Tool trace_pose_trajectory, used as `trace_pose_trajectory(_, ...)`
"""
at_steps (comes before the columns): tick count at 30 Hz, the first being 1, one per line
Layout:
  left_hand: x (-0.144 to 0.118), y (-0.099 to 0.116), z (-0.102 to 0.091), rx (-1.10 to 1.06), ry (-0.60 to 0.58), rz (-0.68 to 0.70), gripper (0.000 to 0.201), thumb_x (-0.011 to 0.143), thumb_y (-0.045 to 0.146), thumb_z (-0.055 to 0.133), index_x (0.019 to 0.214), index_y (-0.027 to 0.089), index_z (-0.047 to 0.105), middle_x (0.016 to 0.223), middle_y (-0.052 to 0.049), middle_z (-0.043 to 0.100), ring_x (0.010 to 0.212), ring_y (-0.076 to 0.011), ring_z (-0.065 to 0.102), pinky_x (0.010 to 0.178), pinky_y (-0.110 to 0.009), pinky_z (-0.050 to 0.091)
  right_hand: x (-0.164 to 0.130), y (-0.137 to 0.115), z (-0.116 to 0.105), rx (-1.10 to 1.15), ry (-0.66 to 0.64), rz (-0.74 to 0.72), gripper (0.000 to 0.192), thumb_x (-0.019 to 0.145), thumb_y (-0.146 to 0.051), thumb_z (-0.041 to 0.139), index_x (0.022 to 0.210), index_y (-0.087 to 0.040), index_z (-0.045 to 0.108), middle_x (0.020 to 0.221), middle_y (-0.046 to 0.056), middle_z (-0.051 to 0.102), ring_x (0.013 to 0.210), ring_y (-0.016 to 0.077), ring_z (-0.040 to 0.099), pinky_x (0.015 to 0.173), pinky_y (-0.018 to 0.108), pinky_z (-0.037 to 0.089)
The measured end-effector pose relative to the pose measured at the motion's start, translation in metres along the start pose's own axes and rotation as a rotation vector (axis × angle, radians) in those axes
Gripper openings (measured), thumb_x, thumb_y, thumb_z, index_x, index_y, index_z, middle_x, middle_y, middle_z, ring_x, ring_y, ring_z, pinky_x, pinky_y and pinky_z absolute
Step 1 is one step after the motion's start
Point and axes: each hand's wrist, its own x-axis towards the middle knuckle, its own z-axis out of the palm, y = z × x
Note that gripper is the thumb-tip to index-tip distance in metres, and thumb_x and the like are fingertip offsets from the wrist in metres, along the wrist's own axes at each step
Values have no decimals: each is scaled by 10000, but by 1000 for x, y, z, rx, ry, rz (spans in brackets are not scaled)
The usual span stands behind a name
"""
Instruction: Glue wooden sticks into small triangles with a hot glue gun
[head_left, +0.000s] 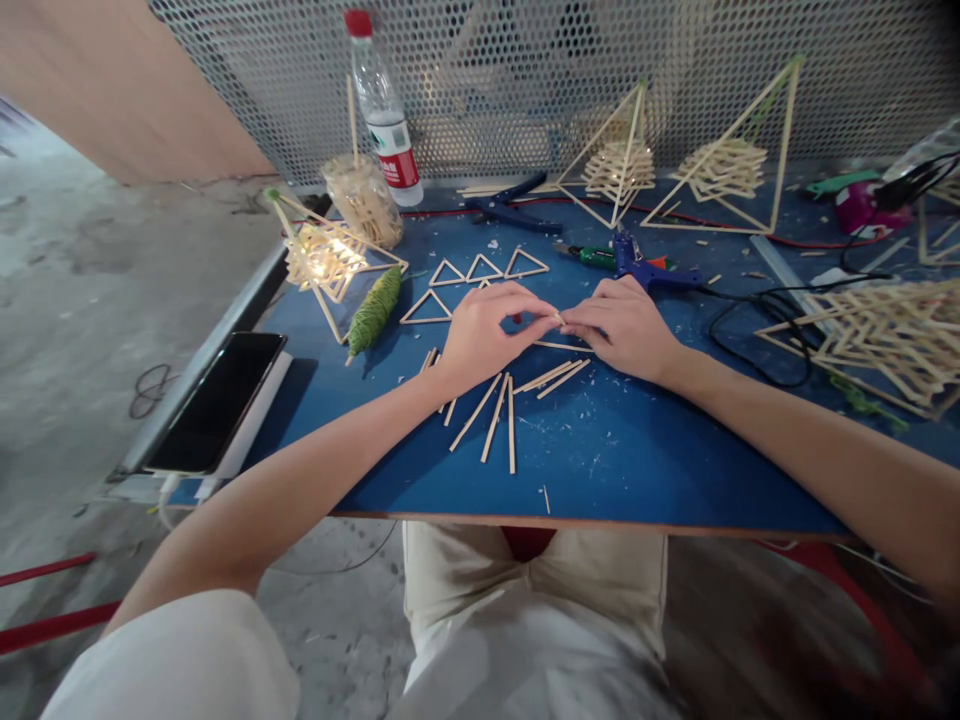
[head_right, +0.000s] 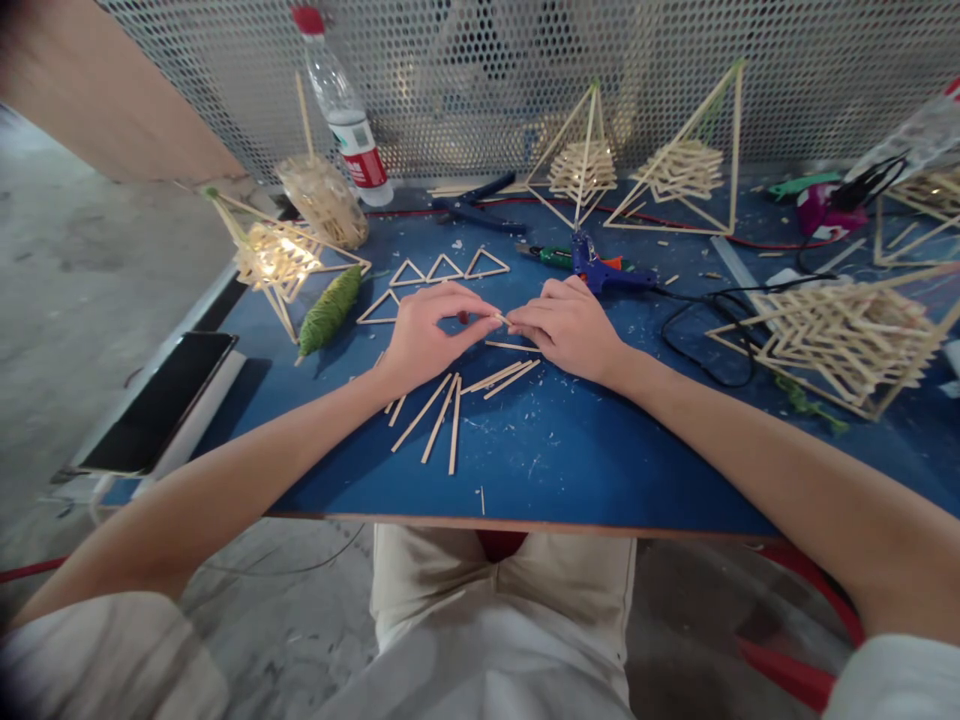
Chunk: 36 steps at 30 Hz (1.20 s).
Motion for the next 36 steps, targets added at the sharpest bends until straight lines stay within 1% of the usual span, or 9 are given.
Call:
trace_pose_trajectory(3, 2, 1, 0, -15, -10, -21, 108, 1032, 323, 794, 1006, 257, 876, 989, -32, 858, 794, -153, 730, 834, -309, 599, 0, 0, 0, -17, -4, 12, 415, 1170, -431, 478, 1108, -259, 850, 998, 59, 868, 895, 274, 595, 858, 463, 378)
trace_pose_trajectory(6, 3, -1, 2, -20, -28, -46, 103, 1032, 327, 801, 1024, 259, 879, 1010, -32, 873, 802, -157, 749, 837, -315, 594, 1, 2, 0, -34, -27, 38, 403, 1163, -435, 482, 1119, -254, 839, 986, 73, 855, 903, 282, 596, 855, 458, 377)
trace_pose_trajectory(11, 4, -6, 5, -17, -43, -65, 120, 1004, 336, 846, 1099, 277, 889, 1065, -33, 886, 824, -167, 776, 873, -334, 607, 0, 4, -1, -28, -53, 59, 344, 1140, -386, 522, 1108, -242, 833, 1019, 95, 850, 950, 297, 633, 867, 464, 392)
trace_pose_trajectory(14, 4, -6, 7, -21, -38, -70, 136, 1016, 343, 832, 1118, 275, 891, 1077, -40, 887, 828, -170, 777, 870, -338, 610, 0, 4, -1, -30, -40, 55, 343, 1136, -382, 529, 1086, -226, 831, 1036, 108, 849, 987, 305, 654, 890, 465, 408)
trace_pose_trajectory(19, 6, -3, 10, -15, -25, -98, 130, 1038, 345, 794, 1081, 284, 900, 1050, -40, 888, 832, -179, 776, 861, -350, 604, 0, 4, 0, -33, -16, 28, 348, 1133, -353, 520, 1055, -204, 825, 985, 113, 837, 957, 297, 657, 867, 457, 409)
trace_pose_trajectory(23, 8, -1, 10, -16, -11, -114, 123, 1031, 346, 792, 1042, 293, 903, 1015, -30, 890, 827, -183, 773, 848, -358, 599, 1, 3, -1, -37, -27, 36, 331, 1119, -332, 520, 1045, -216, 821, 966, 106, 836, 946, 300, 652, 863, 458, 411)
trace_pose_trajectory(27, 9, 0, 10, -6, -12, -127, 133, 1028, 347, 786, 1024, 278, 899, 996, -34, 889, 812, -182, 766, 824, -349, 592, 3, 2, -2, -44, -41, 45, 328, 1115, -324, 513, 1001, -231, 806, 944, 93, 834, 942, 298, 639, 859, 451, 408)
trace_pose_trajectory(36, 10, -1, 14, 19, -25, -136, 150, 1037, 380, 784, 1006, 283, 895, 1015, -26, 895, 799, -182, 767, 831, -354, 584, 1, 6, -5, -114, -68, 6, 352, 1120, -307, 474, 1003, -208, 791, 908, 108, 809, 902, 291, 640, 823, 440, 388)
